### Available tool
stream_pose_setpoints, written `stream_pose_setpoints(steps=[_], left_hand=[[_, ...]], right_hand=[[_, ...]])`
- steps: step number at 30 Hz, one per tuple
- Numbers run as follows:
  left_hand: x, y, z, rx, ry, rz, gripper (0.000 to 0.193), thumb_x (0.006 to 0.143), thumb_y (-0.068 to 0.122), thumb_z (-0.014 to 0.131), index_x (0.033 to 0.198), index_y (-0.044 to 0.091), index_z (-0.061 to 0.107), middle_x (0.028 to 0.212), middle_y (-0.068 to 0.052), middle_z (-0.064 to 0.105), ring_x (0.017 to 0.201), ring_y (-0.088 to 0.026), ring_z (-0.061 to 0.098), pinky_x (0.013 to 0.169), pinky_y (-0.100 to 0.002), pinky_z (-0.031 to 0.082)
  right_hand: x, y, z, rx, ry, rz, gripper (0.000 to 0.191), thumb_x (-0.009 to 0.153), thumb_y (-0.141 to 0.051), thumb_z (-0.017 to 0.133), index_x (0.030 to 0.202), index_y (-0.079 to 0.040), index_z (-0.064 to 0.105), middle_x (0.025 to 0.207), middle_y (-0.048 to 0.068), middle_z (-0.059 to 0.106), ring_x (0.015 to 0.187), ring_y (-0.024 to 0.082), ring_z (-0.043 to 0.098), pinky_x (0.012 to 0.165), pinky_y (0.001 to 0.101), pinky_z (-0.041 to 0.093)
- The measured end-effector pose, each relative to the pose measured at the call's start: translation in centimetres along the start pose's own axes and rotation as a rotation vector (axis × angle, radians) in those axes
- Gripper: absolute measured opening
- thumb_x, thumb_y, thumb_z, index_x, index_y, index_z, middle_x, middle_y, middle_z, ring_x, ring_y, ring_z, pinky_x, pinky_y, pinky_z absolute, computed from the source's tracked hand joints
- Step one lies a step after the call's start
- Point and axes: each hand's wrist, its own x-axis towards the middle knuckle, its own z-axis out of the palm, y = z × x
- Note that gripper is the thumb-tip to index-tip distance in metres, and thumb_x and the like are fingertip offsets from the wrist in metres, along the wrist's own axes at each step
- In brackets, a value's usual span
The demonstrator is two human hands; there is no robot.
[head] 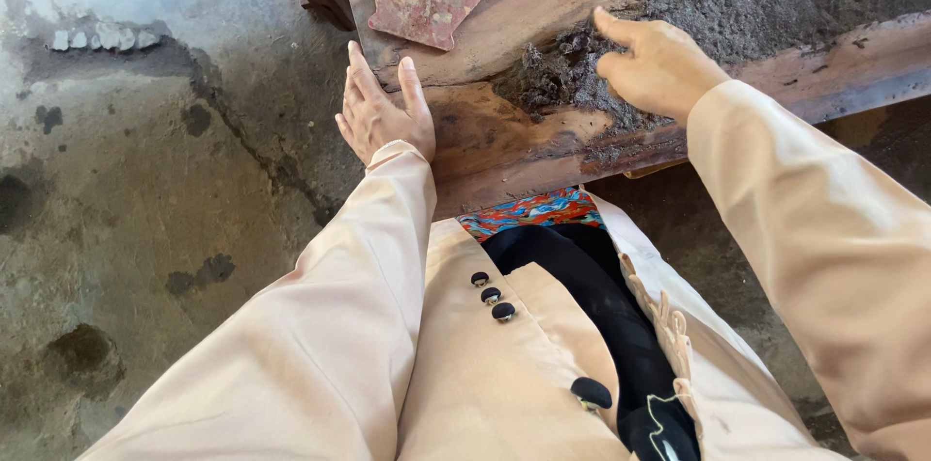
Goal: The person uses their right index finger to press and spread a dark paste into a groove on a wooden plank. The left hand rests on the plank for stability. The paste is worked into the groove repeatedly without a visible final state.
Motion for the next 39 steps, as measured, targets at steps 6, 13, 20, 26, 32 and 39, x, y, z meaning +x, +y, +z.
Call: stream_pose_setpoints(steps=[6,13,20,26,32,39], left_hand=[[0.1,0.1,0.0,0.022,-0.019,-0.035,0.074,0.104,0.060,0.049,0.161,0.018,0.028,0.156,-0.017,0.048,0.147,-0.033,0.044,0.118,-0.061,0.027],[0.1,0.3,0.1,0.020,-0.020,-0.039,0.072,0.105,0.059,0.048,0.162,0.018,0.028,0.156,-0.017,0.048,0.147,-0.033,0.043,0.119,-0.061,0.027],[0.1,0.0,0.1,0.021,-0.007,-0.031,0.073,0.104,0.059,0.049,0.161,0.018,0.029,0.156,-0.016,0.049,0.146,-0.034,0.044,0.118,-0.061,0.027],[0.1,-0.1,0.3,0.027,0.011,-0.022,0.074,0.104,0.060,0.049,0.161,0.017,0.030,0.156,-0.016,0.050,0.146,-0.033,0.045,0.119,-0.061,0.029],[0.2,-0.2,0.3,0.039,-0.008,-0.037,0.074,0.104,0.060,0.049,0.161,0.018,0.029,0.155,-0.017,0.050,0.146,-0.034,0.044,0.118,-0.062,0.027],[0.1,-0.1,0.0,0.033,-0.026,-0.043,0.073,0.105,0.059,0.050,0.162,0.019,0.027,0.156,-0.017,0.048,0.147,-0.034,0.043,0.119,-0.062,0.026]], right_hand=[[-0.4,-1.5,1.6,-0.306,0.006,0.060,0.067,0.089,-0.030,0.059,0.155,-0.025,0.046,0.116,0.020,0.069,0.105,0.043,0.063,0.090,0.0545,0.048],[-1.2,-3.3,-1.1,-0.425,0.006,0.089,0.058,0.096,-0.031,0.054,0.154,-0.032,0.054,0.127,0.015,0.071,0.115,0.040,0.066,0.101,0.0519,0.050],[-0.9,-4.1,-0.2,-0.507,-0.085,0.057,0.056,0.093,-0.033,0.058,0.149,-0.034,0.055,0.130,0.014,0.068,0.117,0.039,0.064,0.099,0.0518,0.050],[-0.9,-3.7,-1.2,-0.332,0.015,0.060,0.056,0.092,-0.030,0.058,0.148,-0.036,0.058,0.127,0.015,0.069,0.115,0.040,0.065,0.099,0.0515,0.049],[-1.1,-5.2,-0.1,-0.448,-0.012,-0.027,0.059,0.092,-0.025,0.057,0.151,-0.033,0.055,0.117,0.017,0.073,0.105,0.039,0.069,0.093,0.0541,0.051],[-3.2,-6.2,1.6,-0.564,-0.158,0.104,0.070,0.094,-0.029,0.058,0.162,-0.030,0.039,0.107,0.017,0.076,0.101,0.038,0.072,0.088,0.0523,0.055]])
